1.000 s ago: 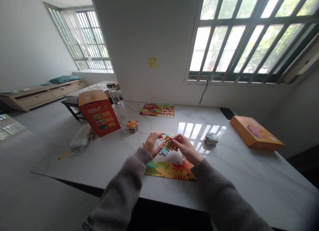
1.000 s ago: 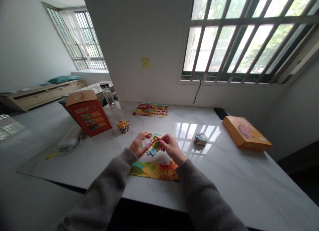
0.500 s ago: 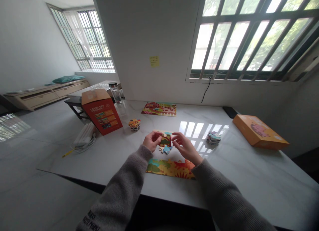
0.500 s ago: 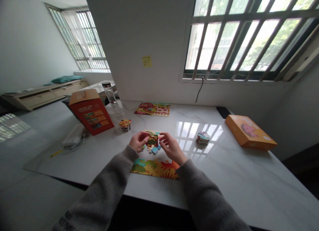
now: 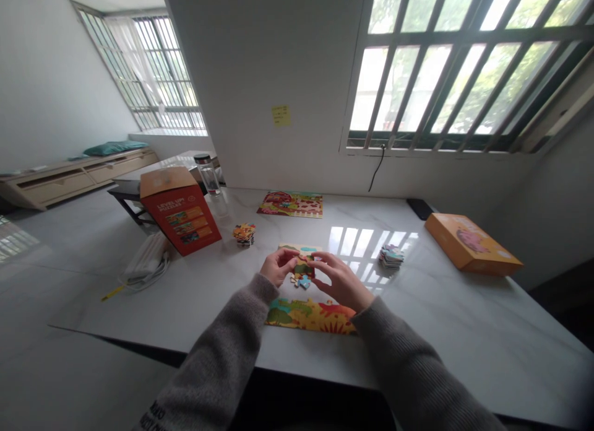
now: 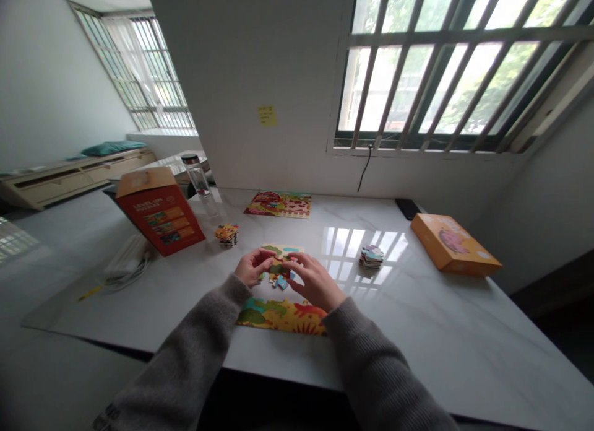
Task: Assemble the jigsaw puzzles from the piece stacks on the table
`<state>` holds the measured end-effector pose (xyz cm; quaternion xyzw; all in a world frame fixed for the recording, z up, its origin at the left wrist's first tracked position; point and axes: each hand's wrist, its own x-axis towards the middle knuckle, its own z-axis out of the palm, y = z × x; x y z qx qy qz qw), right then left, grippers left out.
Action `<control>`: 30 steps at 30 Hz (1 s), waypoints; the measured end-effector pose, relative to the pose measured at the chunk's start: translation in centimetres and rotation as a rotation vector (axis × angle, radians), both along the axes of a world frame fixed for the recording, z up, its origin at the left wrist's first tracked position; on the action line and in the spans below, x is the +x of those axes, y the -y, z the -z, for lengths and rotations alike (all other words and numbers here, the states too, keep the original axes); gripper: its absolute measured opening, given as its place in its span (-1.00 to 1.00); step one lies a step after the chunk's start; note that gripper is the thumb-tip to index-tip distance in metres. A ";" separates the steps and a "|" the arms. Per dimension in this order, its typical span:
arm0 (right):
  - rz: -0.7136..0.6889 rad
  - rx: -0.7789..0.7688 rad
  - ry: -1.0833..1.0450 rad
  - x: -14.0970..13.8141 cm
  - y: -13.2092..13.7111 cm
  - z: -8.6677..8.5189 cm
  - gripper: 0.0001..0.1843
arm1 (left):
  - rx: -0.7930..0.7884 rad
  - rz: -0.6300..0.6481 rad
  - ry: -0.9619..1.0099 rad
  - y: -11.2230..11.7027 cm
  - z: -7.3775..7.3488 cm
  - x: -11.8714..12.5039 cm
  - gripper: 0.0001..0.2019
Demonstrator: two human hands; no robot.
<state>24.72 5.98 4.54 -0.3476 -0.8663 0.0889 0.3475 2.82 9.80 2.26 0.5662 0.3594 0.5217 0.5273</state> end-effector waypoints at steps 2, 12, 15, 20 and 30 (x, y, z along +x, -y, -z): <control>0.016 -0.025 -0.021 1.1 0.0 0.0 -0.59 | 0.012 -0.026 -0.004 0.0 -0.2 0.0 -0.53; 0.204 -0.205 0.021 11.6 0.0 3.5 -0.73 | 0.045 0.023 -0.119 -0.1 0.3 -0.5 -0.60; 0.207 -0.203 0.076 11.8 -0.4 4.2 -0.72 | 0.058 0.026 -0.141 -0.1 0.5 -0.4 -0.62; 0.194 -0.218 0.133 11.2 -0.8 4.1 -0.77 | 0.079 0.010 -0.150 -0.2 0.8 -0.5 -0.62; 0.170 -0.267 0.130 11.1 -0.8 4.3 -0.77 | 0.406 0.093 -0.568 2.6 -0.3 3.5 -0.75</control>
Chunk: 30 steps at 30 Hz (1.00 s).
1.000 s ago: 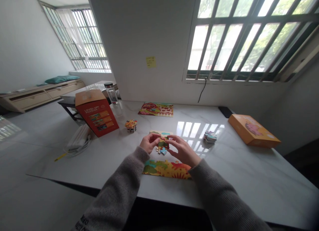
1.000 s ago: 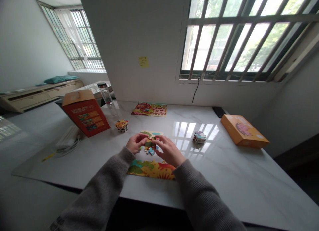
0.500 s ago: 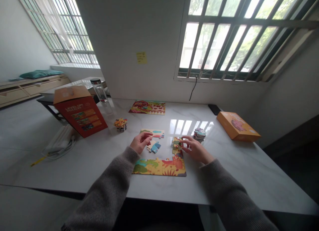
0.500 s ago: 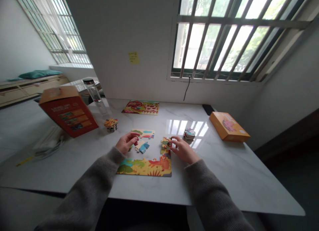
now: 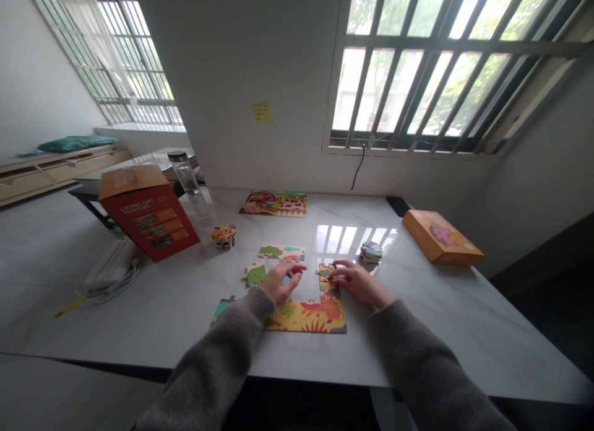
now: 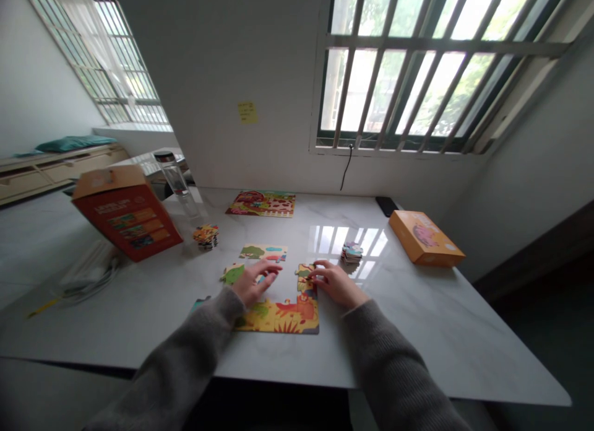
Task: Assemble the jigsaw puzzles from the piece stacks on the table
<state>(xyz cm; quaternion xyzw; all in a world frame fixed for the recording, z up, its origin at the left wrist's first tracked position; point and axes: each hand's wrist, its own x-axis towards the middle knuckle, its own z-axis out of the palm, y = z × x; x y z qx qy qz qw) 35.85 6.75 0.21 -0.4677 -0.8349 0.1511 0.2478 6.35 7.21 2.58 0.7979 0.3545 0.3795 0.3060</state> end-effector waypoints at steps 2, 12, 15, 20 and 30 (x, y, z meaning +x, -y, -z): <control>-0.003 0.011 -0.006 0.0 0.0 0.0 -0.78 | 0.157 0.066 -0.180 1.3 0.1 2.2 -0.70; 0.019 0.036 0.045 0.0 -0.1 0.5 -0.76 | 0.295 0.099 -0.583 2.6 2.0 5.3 -0.45; 0.025 0.039 0.067 0.0 -0.2 0.6 -0.76 | 0.304 0.095 -0.610 2.8 1.9 5.3 -0.43; 0.036 0.055 0.091 0.0 -0.2 0.7 -0.77 | 0.305 0.109 -0.633 3.2 1.6 5.3 -0.44; 0.065 0.101 0.049 -0.9 0.5 0.1 -0.75 | 0.293 0.048 -0.386 1.1 1.0 2.4 -0.64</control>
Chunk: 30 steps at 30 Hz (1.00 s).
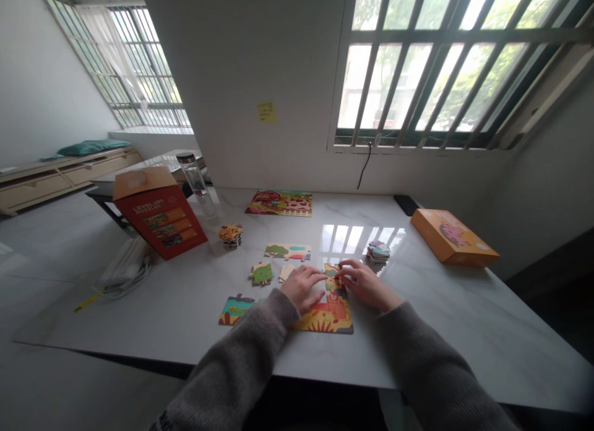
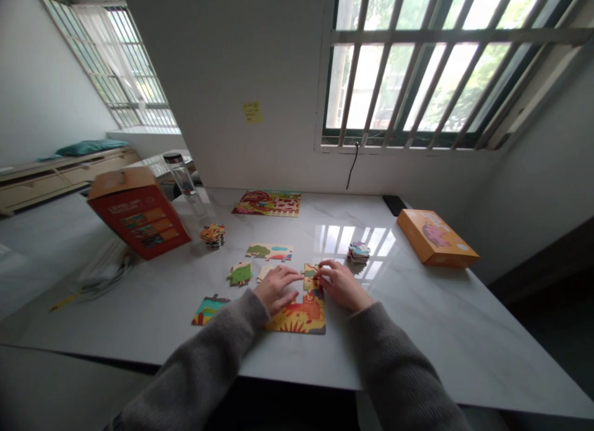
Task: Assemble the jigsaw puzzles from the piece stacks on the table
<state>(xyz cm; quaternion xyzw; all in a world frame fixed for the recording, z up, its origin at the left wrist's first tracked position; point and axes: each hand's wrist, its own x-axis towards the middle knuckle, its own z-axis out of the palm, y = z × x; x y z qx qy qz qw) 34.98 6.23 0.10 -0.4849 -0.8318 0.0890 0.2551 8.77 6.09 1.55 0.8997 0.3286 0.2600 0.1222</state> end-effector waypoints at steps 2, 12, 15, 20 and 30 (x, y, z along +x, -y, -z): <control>0.008 0.000 -0.004 -0.2 0.2 -0.2 -0.74 | 0.018 -0.113 0.097 -1.0 -0.5 -2.3 -0.73; -0.001 -0.031 -0.048 -0.8 0.4 -0.8 -0.75 | 0.032 -0.469 -0.174 -1.4 -0.2 -4.8 -0.57; 0.005 -0.044 -0.048 -0.8 0.5 -0.8 -0.76 | -0.002 -0.489 -0.226 -1.2 -0.1 -4.3 -0.59; 0.029 -0.047 -0.022 -0.9 0.6 -0.8 -0.73 | -0.035 -0.473 -0.206 -1.2 -0.1 -4.7 -0.50; 0.110 -0.021 -0.319 -4.0 1.5 -2.0 -0.64 | 0.074 -0.036 0.246 -1.1 -0.5 -3.5 -0.56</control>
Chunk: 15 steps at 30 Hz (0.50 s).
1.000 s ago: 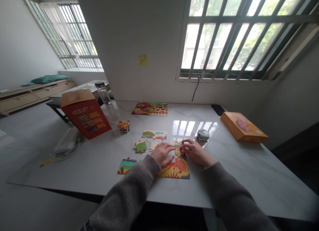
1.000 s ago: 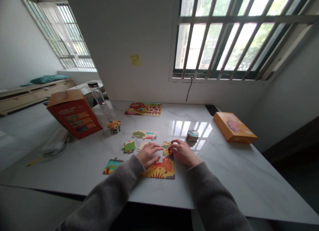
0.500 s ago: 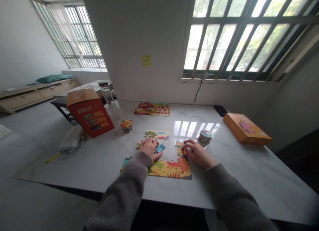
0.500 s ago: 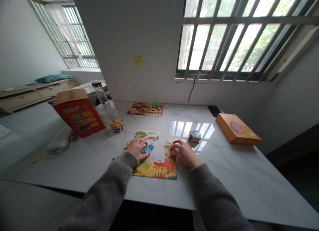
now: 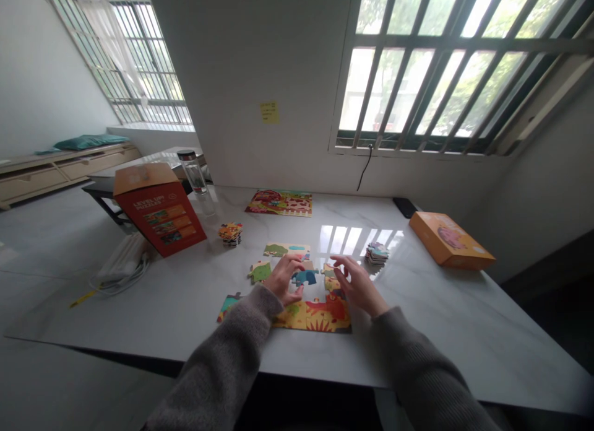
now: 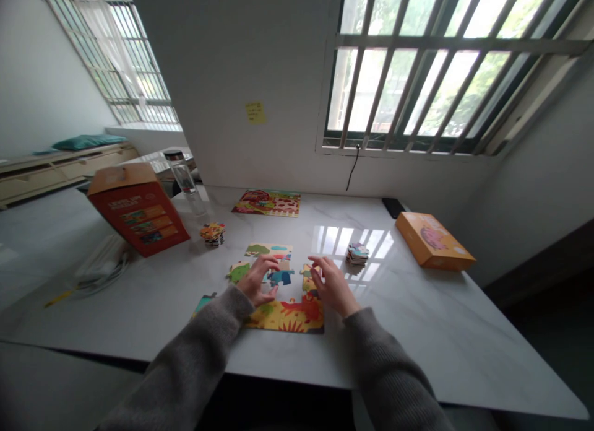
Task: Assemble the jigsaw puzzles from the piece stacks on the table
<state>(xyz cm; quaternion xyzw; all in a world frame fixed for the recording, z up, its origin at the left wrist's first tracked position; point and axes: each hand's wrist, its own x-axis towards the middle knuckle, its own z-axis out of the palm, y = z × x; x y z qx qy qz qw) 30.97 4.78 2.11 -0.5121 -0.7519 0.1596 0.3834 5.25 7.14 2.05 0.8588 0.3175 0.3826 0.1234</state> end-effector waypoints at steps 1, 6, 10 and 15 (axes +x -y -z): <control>-0.039 -0.040 -0.071 -0.8 0.3 -0.2 -0.60 | 0.022 0.038 0.024 0.1 0.2 0.3 -0.57; -0.185 -0.117 -0.219 -3.1 1.1 -0.4 -0.52 | 0.083 0.144 0.089 0.5 0.8 1.0 -0.60; -0.219 -0.195 -0.326 -2.8 1.1 0.0 -0.58 | 0.094 0.136 0.084 0.5 0.4 0.8 -0.59; -0.234 -0.198 -0.326 -2.5 1.1 -0.1 -0.60 | 0.067 0.077 -0.014 0.7 0.1 0.4 -0.59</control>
